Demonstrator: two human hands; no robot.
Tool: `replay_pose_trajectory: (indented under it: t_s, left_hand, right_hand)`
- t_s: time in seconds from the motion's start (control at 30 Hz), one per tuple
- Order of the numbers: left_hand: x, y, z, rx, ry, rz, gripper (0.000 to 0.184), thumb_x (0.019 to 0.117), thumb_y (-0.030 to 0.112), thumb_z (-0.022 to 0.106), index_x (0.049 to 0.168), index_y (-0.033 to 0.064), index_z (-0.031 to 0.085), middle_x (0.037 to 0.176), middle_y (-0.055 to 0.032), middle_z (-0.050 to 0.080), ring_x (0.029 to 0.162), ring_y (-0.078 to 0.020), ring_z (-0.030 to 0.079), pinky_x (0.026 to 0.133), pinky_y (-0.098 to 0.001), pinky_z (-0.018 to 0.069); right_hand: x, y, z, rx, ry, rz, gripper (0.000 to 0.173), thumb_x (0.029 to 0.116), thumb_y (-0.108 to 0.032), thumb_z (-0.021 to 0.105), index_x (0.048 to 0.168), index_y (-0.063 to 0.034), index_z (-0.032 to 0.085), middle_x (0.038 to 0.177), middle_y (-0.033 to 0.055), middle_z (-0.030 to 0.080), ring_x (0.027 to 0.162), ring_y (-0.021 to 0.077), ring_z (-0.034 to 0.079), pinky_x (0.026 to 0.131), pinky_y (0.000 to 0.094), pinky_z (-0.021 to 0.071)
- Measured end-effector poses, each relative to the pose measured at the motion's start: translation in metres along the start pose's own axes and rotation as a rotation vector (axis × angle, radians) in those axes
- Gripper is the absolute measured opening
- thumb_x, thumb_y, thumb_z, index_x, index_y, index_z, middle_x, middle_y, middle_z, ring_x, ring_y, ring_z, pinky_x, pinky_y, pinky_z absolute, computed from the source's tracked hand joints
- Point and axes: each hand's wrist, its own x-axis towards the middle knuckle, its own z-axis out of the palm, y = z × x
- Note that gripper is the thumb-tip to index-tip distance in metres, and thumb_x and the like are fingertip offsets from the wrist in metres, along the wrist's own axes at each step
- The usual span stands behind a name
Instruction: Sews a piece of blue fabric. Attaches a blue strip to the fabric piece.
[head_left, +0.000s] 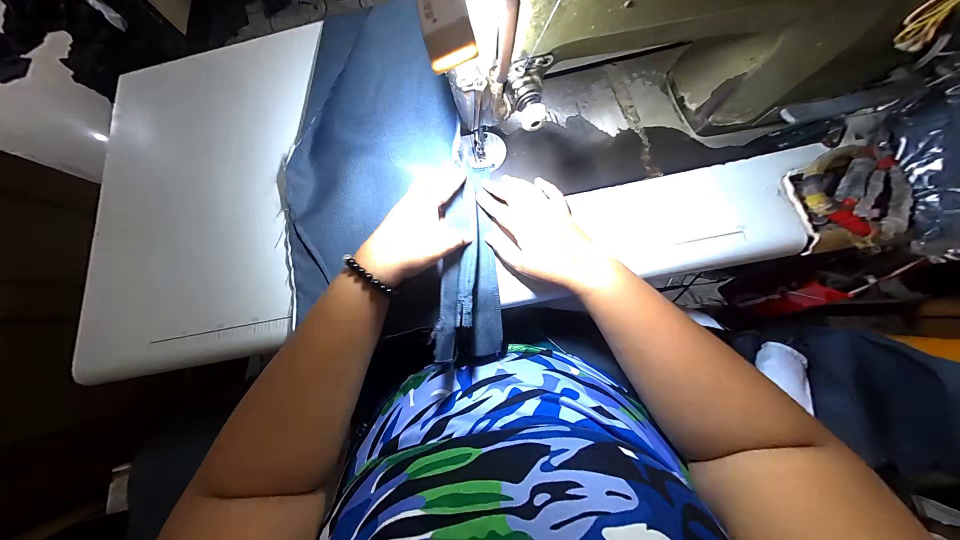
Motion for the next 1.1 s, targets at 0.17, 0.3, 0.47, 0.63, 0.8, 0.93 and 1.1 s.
replay_pose_trajectory:
  t_s: [0.17,0.3,0.47,0.63,0.8,0.93,1.1]
  left_hand:
    - [0.020,0.000,0.020,0.054,-0.073,-0.053,0.091,0.0849,0.022,0.082,0.161,0.0082,0.033,0.150,-0.0207,0.046,0.139,-0.0325,0.046,0.113,-0.0497,0.0398]
    - [0.023,0.005,0.017,0.095,-0.113,-0.070,0.092,0.0853,0.020,0.081,0.161,0.0084,0.031,0.156,-0.0190,0.041,0.141,-0.0306,0.044,0.114,-0.0474,0.0390]
    - [0.027,0.011,0.016,0.189,-0.100,-0.063,0.083,0.0862,0.021,0.080,0.157,0.0057,0.040,0.150,-0.0199,0.048,0.137,-0.0312,0.049,0.111,-0.0479,0.0416]
    - [0.027,0.015,0.011,0.227,-0.111,-0.069,0.078,0.0880,0.022,0.079,0.156,0.0054,0.043,0.138,-0.0189,0.056,0.127,-0.0301,0.054,0.104,-0.0468,0.0459]
    - [0.026,0.016,0.012,0.231,-0.099,-0.061,0.078,0.0872,0.022,0.079,0.155,0.0042,0.044,0.137,-0.0193,0.053,0.122,-0.0301,0.055,0.100,-0.0454,0.0474]
    - [0.026,0.015,0.016,0.199,-0.070,-0.052,0.078,0.0853,0.020,0.081,0.153,0.0039,0.046,0.133,-0.0175,0.054,0.117,-0.0274,0.057,0.097,-0.0421,0.0493]
    - [0.028,0.012,0.016,0.179,-0.089,-0.047,0.081,0.0845,0.022,0.082,0.154,0.0039,0.045,0.135,-0.0183,0.054,0.123,-0.0288,0.055,0.102,-0.0439,0.0473]
  right_hand:
    - [-0.003,0.010,0.009,0.028,0.094,-0.053,0.050,0.1057,-0.033,0.039,0.147,-0.0124,0.057,0.158,0.0067,0.049,0.150,0.0279,0.039,0.122,0.0619,0.0202]
    - [-0.003,0.010,0.011,0.045,0.121,-0.026,0.048,0.1067,-0.033,0.038,0.144,-0.0132,0.061,0.153,0.0043,0.055,0.149,0.0250,0.042,0.124,0.0579,0.0201]
    - [-0.002,0.007,0.010,0.063,0.133,-0.016,0.045,0.1049,-0.033,0.041,0.135,-0.0108,0.066,0.149,0.0079,0.057,0.147,0.0258,0.043,0.122,0.0590,0.0210]
    - [-0.002,0.006,0.009,0.049,0.122,0.002,0.044,0.1043,-0.033,0.041,0.134,-0.0121,0.067,0.148,0.0077,0.058,0.147,0.0256,0.043,0.123,0.0581,0.0212]
    - [-0.001,0.006,0.008,0.055,0.113,0.006,0.043,0.1030,-0.032,0.043,0.132,-0.0114,0.068,0.149,0.0078,0.057,0.147,0.0262,0.043,0.122,0.0587,0.0219]
    - [0.000,0.004,0.006,0.064,0.101,0.025,0.043,0.1037,-0.031,0.041,0.130,-0.0103,0.069,0.150,0.0080,0.056,0.147,0.0251,0.043,0.122,0.0579,0.0217]
    - [0.000,0.002,0.005,0.100,0.119,0.047,0.043,0.1022,-0.031,0.043,0.132,-0.0096,0.065,0.147,0.0079,0.058,0.146,0.0241,0.045,0.122,0.0585,0.0210]
